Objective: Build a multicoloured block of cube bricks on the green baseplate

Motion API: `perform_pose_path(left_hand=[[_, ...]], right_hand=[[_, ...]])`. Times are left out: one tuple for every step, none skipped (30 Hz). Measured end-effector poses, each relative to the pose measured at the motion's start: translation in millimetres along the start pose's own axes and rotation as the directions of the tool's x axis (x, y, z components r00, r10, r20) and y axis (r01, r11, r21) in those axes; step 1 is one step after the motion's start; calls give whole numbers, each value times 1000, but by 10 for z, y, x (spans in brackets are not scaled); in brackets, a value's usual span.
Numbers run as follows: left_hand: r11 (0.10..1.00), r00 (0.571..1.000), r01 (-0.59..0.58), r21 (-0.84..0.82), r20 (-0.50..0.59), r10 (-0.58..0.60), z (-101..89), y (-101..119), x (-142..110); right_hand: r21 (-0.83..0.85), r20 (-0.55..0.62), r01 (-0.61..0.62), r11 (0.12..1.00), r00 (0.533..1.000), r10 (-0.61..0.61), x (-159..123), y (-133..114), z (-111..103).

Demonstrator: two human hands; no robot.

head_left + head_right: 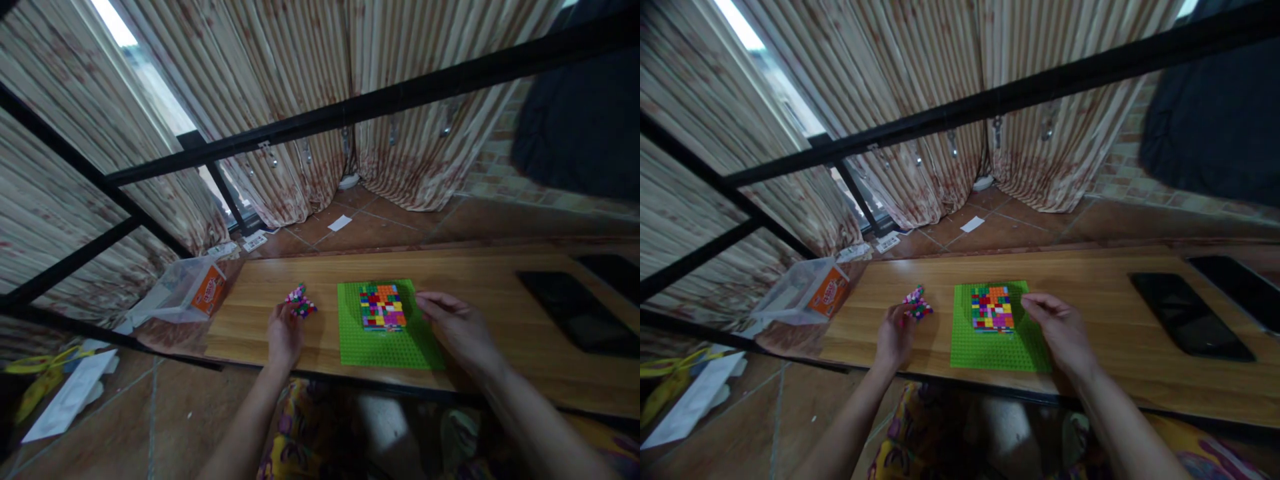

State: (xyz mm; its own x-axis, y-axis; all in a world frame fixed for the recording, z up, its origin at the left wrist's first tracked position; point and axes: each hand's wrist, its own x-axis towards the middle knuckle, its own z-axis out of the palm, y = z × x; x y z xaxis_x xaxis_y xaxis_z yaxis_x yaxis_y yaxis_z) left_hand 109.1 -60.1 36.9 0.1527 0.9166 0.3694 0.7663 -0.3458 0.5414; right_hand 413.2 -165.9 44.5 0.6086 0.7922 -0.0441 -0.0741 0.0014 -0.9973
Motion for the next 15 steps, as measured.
perform_pose_path(left_hand=[[999, 1000, -17, 51, 17, 16, 4, 3, 27], [996, 999, -36, 84, 33, 33, 16, 24, 52], [992, 997, -56, 110, 51, 51, 34, 58, 76], [988, 995, -74, 137, 71, 65, 56, 101, 98], [981, 993, -86, 174, 91, 71, 77, 146, 118], [970, 992, -92, 227, 111, 68, 96, 190, 137], [955, 990, -90, 283, 128, 56, 113, 229, 154], [939, 990, -82, 335, 139, 37, 127, 263, 170], [926, 989, -69, 371, 144, 15, 138, 290, 184], [916, 989, -57, 397, 147, -2, 146, 311, 197], [909, 989, -46, 413, 147, -17, 153, 328, 208], [906, 989, -36, 422, 148, -30, 158, 342, 218], [905, 988, -26, 425, 148, -41, 163, 352, 227], [905, 988, -17, 424, 148, -50, 168, 360, 235], [907, 987, -9, 420, 148, -59, 173, 366, 242]], right_hand=[[-1, 0, -2, 1000, 1000, 2, -7, -1, 22], [-3, 3, -4, 1000, 1000, 4, -11, -4, 41], [-6, 8, -7, 1000, 1000, 7, -14, -8, 55], [-11, 14, -11, 1000, 1000, 11, -15, -12, 61], [-17, 16, -17, 1000, 1000, 17, -14, -18, 61], [-22, 14, -21, 1000, 1000, 21, -12, -24, 56], [-24, 16, -23, 999, 1000, 24, -10, -29, 47], [-23, 15, -25, 999, 1000, 25, -8, -35, 38], [-18, 13, -24, 1000, 1000, 24, -6, -39, 31], [-14, 13, -22, 1000, 1000, 22, -4, -43, 26], [-11, 14, -21, 1000, 1000, 22, -3, -44, 26], [-11, 14, -22, 1000, 1000, 22, -2, -44, 30], [-12, 14, -24, 1000, 1000, 24, -2, -43, 36], [-13, 16, -26, 1000, 1000, 26, -2, -41, 44], [-13, 23, -28, 1000, 999, 29, -1, -38, 51]])
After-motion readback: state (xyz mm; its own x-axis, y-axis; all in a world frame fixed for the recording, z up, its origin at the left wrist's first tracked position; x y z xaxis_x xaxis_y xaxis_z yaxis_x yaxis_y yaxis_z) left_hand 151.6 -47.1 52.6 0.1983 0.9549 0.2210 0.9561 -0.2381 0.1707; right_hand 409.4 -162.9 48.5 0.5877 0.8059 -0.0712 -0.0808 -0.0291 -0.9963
